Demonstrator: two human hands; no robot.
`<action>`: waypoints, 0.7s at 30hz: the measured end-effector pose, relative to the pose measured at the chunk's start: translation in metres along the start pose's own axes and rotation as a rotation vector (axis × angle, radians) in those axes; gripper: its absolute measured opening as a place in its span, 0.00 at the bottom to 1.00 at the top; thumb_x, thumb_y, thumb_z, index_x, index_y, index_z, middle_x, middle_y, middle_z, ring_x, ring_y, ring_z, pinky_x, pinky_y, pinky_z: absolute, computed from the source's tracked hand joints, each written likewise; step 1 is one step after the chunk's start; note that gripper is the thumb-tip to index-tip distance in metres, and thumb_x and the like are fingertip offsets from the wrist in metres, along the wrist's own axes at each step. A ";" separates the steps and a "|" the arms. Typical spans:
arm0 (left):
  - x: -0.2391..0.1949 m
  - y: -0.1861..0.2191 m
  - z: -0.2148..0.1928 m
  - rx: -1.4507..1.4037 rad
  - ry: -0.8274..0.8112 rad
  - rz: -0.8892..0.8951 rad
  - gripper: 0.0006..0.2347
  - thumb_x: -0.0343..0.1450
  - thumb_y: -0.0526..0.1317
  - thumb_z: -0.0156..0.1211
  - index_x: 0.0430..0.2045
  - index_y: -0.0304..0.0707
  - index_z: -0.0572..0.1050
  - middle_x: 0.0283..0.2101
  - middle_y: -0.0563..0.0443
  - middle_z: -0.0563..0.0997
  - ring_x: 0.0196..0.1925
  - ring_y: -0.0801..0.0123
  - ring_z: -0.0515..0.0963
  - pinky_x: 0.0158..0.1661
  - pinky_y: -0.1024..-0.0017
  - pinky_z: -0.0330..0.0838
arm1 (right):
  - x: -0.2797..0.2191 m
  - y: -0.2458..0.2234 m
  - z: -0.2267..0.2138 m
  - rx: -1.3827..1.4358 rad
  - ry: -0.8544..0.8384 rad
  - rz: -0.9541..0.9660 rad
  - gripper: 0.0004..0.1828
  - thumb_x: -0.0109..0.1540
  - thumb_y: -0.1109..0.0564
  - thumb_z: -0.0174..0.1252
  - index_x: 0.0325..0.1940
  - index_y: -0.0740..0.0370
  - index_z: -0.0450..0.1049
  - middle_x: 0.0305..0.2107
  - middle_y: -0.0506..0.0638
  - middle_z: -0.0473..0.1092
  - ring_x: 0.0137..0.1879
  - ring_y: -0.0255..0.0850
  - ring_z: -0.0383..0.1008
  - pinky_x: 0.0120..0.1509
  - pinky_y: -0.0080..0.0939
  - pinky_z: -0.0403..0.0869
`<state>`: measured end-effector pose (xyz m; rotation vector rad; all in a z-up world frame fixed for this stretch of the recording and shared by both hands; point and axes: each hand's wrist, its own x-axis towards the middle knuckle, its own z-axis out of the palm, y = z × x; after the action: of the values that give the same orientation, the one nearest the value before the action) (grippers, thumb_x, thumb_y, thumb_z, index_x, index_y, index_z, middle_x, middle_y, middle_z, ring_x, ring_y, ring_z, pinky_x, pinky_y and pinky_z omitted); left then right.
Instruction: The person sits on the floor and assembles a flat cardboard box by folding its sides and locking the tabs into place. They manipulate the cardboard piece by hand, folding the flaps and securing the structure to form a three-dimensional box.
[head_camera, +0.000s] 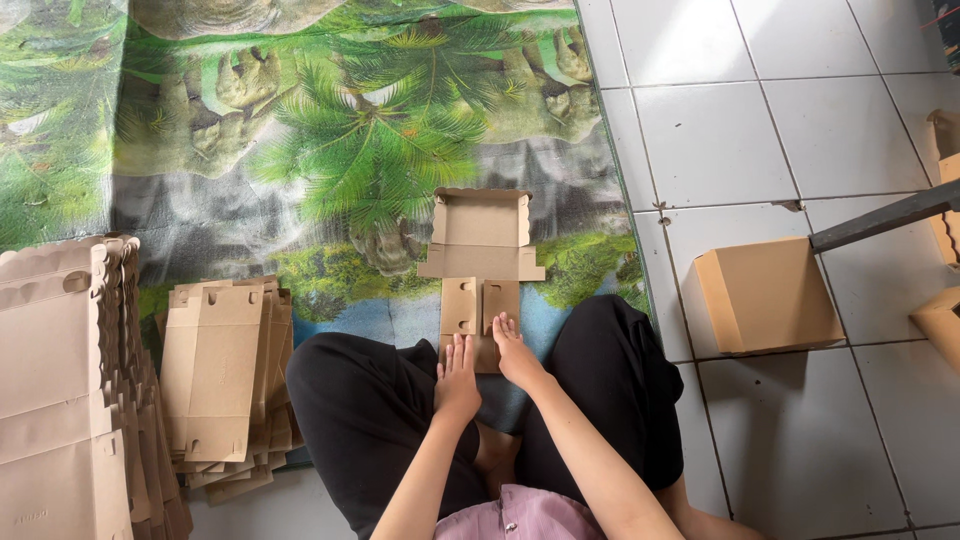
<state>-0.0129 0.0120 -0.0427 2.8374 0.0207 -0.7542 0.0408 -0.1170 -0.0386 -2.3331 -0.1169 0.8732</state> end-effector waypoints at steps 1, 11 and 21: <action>0.000 0.000 0.000 0.001 0.000 0.000 0.38 0.66 0.27 0.50 0.68 0.47 0.36 0.72 0.50 0.38 0.73 0.62 0.44 0.67 0.58 0.48 | -0.002 -0.003 -0.002 0.001 0.001 0.000 0.43 0.55 0.76 0.33 0.74 0.67 0.31 0.70 0.62 0.28 0.75 0.53 0.26 0.75 0.57 0.36; -0.012 0.005 -0.005 0.264 -0.103 0.162 0.43 0.65 0.33 0.58 0.67 0.62 0.32 0.71 0.42 0.32 0.72 0.43 0.40 0.64 0.48 0.48 | 0.007 -0.003 0.010 -0.142 0.147 0.047 0.42 0.56 0.75 0.47 0.73 0.66 0.41 0.71 0.58 0.36 0.75 0.51 0.37 0.74 0.53 0.49; -0.019 0.009 -0.010 0.301 -0.193 0.201 0.40 0.67 0.31 0.54 0.67 0.69 0.35 0.71 0.41 0.31 0.70 0.32 0.38 0.63 0.40 0.43 | 0.055 0.060 0.012 0.529 0.499 0.143 0.21 0.60 0.66 0.49 0.53 0.48 0.73 0.46 0.43 0.73 0.50 0.36 0.74 0.48 0.35 0.77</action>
<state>-0.0237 0.0062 -0.0233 2.9621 -0.4360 -1.0583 0.0679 -0.1420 -0.1123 -1.9916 0.4426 0.3053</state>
